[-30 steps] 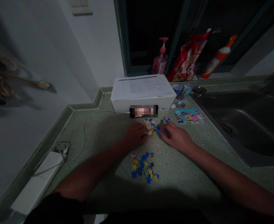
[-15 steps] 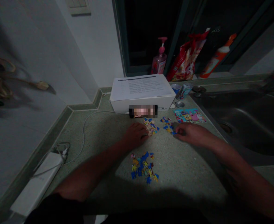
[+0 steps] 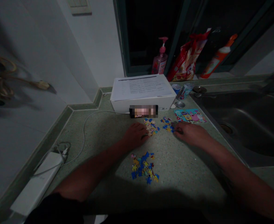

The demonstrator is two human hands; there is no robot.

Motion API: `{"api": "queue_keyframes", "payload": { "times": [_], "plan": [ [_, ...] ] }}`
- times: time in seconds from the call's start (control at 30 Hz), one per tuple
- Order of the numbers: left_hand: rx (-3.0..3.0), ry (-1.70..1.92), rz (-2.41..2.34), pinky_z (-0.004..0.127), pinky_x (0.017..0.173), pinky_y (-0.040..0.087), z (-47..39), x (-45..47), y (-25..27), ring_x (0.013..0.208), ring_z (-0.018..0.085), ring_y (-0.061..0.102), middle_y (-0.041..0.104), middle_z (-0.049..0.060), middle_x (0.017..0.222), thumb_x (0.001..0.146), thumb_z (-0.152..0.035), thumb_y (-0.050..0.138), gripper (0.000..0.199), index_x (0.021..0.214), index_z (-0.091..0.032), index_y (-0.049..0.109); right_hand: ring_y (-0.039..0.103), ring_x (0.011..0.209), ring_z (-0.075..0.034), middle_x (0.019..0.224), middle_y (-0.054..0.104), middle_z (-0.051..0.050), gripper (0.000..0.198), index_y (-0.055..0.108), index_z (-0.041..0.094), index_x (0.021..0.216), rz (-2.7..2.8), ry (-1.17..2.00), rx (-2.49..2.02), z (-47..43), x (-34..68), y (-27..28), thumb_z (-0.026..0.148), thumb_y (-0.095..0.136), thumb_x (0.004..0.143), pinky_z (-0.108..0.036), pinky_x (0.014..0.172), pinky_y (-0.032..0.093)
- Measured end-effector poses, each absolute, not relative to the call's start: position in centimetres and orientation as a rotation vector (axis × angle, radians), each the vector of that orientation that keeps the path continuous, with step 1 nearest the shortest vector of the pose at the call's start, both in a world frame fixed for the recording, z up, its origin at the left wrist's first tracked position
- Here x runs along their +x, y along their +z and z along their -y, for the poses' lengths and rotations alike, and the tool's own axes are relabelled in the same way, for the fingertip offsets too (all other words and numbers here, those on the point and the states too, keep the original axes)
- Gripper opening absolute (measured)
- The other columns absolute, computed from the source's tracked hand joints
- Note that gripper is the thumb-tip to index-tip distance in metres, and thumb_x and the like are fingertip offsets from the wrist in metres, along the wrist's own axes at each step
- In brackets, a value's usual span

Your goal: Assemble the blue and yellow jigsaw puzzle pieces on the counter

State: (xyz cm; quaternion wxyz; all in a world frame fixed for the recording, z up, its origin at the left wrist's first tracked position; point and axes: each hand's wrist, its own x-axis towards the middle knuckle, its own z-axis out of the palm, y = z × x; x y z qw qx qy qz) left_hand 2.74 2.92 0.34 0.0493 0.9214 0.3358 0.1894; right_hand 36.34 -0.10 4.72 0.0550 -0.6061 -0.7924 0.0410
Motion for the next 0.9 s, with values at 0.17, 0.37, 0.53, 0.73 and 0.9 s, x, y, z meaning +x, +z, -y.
{"api": "queue_keyframes", "payload": {
  "times": [0.17, 0.37, 0.53, 0.73, 0.9],
  "plan": [
    [2.808, 0.61, -1.0, 0.043, 0.104, 0.055, -2.9, 2.8, 0.5, 0.108, 0.024, 0.069, 0.078, 0.005, 0.111, 0.108, -0.027, 0.069, 0.01, 0.103, -0.024, 0.077, 0.07, 0.071, -0.025, 0.094, 0.079, -0.011, 0.017, 0.074, 0.025, 0.094, 2.367, 0.103, -1.794, 0.6, 34.8, 5.5, 0.033, 0.061, 0.102, -0.038, 0.06, 0.044],
    [2.831, 0.581, -1.001, 0.042, 0.102, 0.054, -2.8, 2.9, 0.7, 0.107, 0.024, 0.068, 0.077, 0.005, 0.11, 0.108, -0.022, 0.066, 0.012, 0.101, -0.023, 0.076, 0.074, 0.084, -0.026, 0.102, 0.078, -0.008, 0.021, 0.072, 0.028, 0.1, 2.355, 0.14, -1.583, 1.9, 31.0, 4.8, 0.032, 0.053, 0.107, -0.038, 0.069, 0.051],
    [2.808, 0.557, -1.009, 0.044, 0.104, 0.054, -2.6, 2.8, 1.1, 0.112, 0.026, 0.068, 0.077, 0.007, 0.113, 0.106, -0.031, 0.073, 0.011, 0.11, -0.022, 0.076, 0.075, 0.085, -0.023, 0.099, 0.079, -0.009, 0.027, 0.073, 0.023, 0.102, 2.493, 0.128, -1.452, 2.7, 28.7, 3.4, 0.03, 0.048, 0.111, -0.034, 0.068, 0.05],
    [2.815, 0.552, -0.99, 0.047, 0.103, 0.057, -2.7, 2.9, 0.8, 0.112, 0.027, 0.069, 0.077, 0.005, 0.112, 0.107, -0.033, 0.073, 0.009, 0.105, -0.025, 0.077, 0.076, 0.085, -0.025, 0.096, 0.079, -0.01, 0.029, 0.074, 0.023, 0.1, 2.487, 0.122, -1.414, 3.0, 27.8, 3.1, 0.029, 0.047, 0.111, -0.035, 0.069, 0.052],
    [2.799, 0.591, -1.023, 0.045, 0.104, 0.054, -2.6, 2.8, 0.9, 0.109, 0.025, 0.068, 0.077, 0.007, 0.109, 0.11, -0.024, 0.065, 0.014, 0.102, -0.022, 0.076, 0.076, 0.086, -0.025, 0.099, 0.08, -0.009, 0.029, 0.075, 0.026, 0.103, 2.425, 0.161, -1.436, 3.0, 27.8, 2.9, 0.03, 0.048, 0.11, -0.035, 0.069, 0.053]
  ]
}}
